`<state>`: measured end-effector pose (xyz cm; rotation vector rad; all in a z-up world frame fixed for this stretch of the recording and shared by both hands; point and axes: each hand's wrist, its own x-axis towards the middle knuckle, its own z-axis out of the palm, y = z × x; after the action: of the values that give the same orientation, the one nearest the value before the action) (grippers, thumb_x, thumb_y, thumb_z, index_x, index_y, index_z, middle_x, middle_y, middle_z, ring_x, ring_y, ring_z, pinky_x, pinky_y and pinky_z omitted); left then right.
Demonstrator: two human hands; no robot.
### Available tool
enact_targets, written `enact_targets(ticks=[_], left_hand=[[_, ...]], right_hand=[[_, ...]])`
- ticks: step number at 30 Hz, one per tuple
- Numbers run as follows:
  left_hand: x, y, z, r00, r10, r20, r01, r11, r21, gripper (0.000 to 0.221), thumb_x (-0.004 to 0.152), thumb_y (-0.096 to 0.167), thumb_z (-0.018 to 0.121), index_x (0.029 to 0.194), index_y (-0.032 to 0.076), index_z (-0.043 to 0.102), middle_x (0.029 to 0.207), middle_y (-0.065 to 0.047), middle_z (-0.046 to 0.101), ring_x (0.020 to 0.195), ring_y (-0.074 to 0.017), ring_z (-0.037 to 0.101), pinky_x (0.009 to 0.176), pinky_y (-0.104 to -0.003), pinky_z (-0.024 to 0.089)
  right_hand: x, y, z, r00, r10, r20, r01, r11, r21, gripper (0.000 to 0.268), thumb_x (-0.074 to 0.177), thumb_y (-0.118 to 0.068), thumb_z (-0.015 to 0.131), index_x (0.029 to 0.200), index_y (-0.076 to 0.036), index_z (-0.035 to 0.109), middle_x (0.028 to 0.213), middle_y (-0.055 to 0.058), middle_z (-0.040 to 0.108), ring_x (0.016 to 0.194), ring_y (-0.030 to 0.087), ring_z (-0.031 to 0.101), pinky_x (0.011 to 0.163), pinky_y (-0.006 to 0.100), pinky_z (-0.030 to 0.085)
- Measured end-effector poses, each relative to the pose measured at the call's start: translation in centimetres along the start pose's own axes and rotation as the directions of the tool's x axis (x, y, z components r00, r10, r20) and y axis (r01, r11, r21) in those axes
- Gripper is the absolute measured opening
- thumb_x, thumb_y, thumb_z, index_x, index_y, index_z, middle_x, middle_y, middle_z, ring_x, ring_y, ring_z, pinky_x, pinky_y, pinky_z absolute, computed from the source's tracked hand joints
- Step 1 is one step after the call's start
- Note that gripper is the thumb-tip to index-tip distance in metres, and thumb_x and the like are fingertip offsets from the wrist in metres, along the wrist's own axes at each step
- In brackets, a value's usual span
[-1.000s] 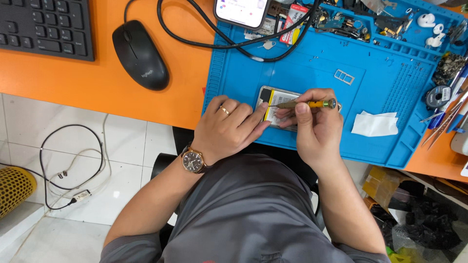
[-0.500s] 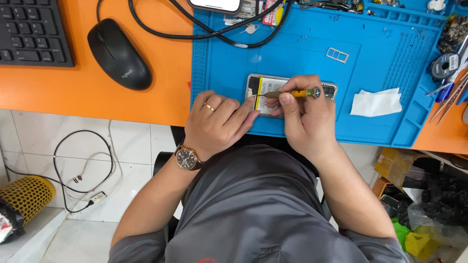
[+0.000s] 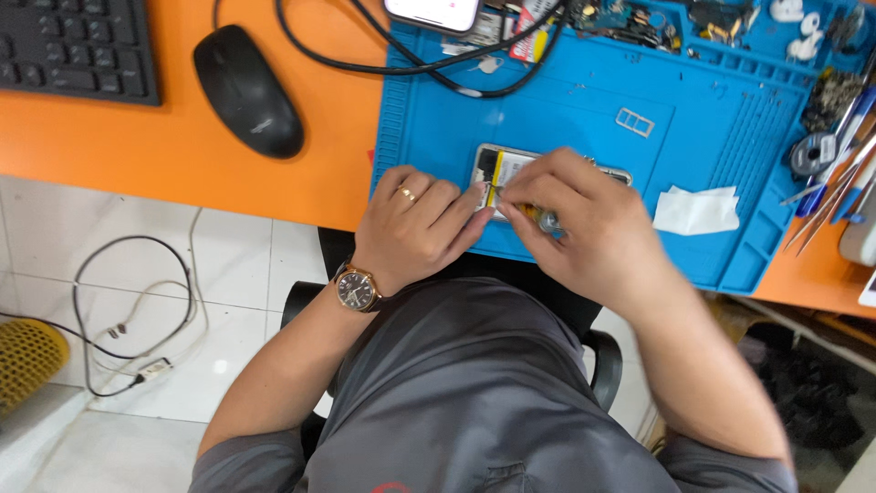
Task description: The person uses a screwdriver to remove screws from a disassembled smartphone on a blue mat. They then pick up a second smartphone, make a call, and hold both devices while continuing to work on the first phone's internal components.
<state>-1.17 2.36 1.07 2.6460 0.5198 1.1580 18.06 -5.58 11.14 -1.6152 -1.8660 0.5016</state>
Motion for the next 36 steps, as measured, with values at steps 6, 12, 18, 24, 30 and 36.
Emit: enact_targets(ticks=[6, 12, 18, 24, 30, 36], left_hand=[[0.0, -0.1, -0.9, 0.978, -0.14, 0.158, 0.14, 0.99, 0.01, 0.031, 0.11, 0.033, 0.067, 0.128, 0.008, 0.072, 0.11, -0.01, 0.066, 0.094, -0.0309, 0.064, 0.078, -0.047, 0.052], [-0.8, 0.1, -0.7, 0.963, -0.194, 0.188, 0.195, 0.981, 0.012, 0.042, 0.102, 0.031, 0.073, 0.137, 0.01, 0.065, 0.135, -0.014, 0.063, 0.123, -0.0349, 0.065, 0.1, -0.049, 0.056], [-1.2, 0.1, -0.6, 0.968, -0.181, 0.174, 0.18, 0.983, 0.018, 0.039, 0.105, 0.032, 0.071, 0.137, 0.013, 0.063, 0.137, -0.013, 0.065, 0.123, -0.0322, 0.067, 0.104, -0.048, 0.056], [-0.7, 0.2, -1.0, 0.964, -0.173, 0.2, 0.18, 0.984, -0.015, 0.036, 0.103, 0.032, 0.067, 0.134, 0.013, 0.068, 0.13, -0.012, 0.067, 0.12, -0.0343, 0.065, 0.099, -0.051, 0.051], [0.2, 0.1, -1.2, 0.952, -0.159, 0.262, 0.174, 0.984, -0.035, 0.016, 0.101, 0.029, 0.072, 0.111, 0.017, 0.069, 0.14, -0.012, 0.063, 0.127, -0.035, 0.064, 0.099, -0.054, 0.051], [0.5, 0.2, -1.1, 0.917, -0.168, 0.362, 0.172, 0.985, 0.021, 0.033, 0.102, 0.035, 0.074, 0.128, 0.015, 0.074, 0.144, -0.014, 0.062, 0.135, -0.0379, 0.06, 0.102, -0.055, 0.049]], right_hand=[[1.9, -0.7, -1.8, 0.899, -0.155, 0.41, 0.373, 0.763, -0.529, 0.013, 0.113, -0.004, 0.062, 0.111, -0.017, 0.063, 0.083, 0.001, 0.056, 0.063, 0.027, 0.055, 0.052, 0.039, 0.047], [1.6, -1.6, -1.2, 0.88, -0.111, 0.462, 0.466, 0.388, -0.795, 0.053, 0.12, -0.062, 0.064, 0.081, -0.027, 0.058, 0.077, -0.006, 0.058, 0.065, 0.016, 0.063, 0.052, 0.03, 0.042], [1.8, -2.2, -0.1, 0.905, -0.031, 0.425, 0.406, 0.369, -0.836, 0.052, 0.119, -0.064, 0.063, 0.083, -0.027, 0.059, 0.075, -0.006, 0.055, 0.063, 0.018, 0.064, 0.046, 0.03, 0.039], [2.2, -2.0, -0.2, 0.884, 0.116, 0.452, 0.348, 0.482, -0.804, 0.057, 0.118, -0.055, 0.064, 0.071, -0.022, 0.059, 0.069, -0.001, 0.056, 0.051, 0.021, 0.061, 0.037, 0.034, 0.039], [1.3, -1.3, 0.7, 0.937, -0.039, 0.347, 0.324, 0.467, -0.823, 0.033, 0.105, -0.02, 0.072, 0.076, -0.027, 0.056, 0.068, -0.004, 0.048, 0.051, 0.014, 0.047, 0.039, 0.03, 0.031], [1.3, -1.4, 0.9, 0.947, 0.03, 0.319, 0.284, 0.38, -0.88, 0.029, 0.102, -0.019, 0.067, 0.075, -0.026, 0.06, 0.06, -0.004, 0.048, 0.044, 0.018, 0.054, 0.031, 0.037, 0.038]])
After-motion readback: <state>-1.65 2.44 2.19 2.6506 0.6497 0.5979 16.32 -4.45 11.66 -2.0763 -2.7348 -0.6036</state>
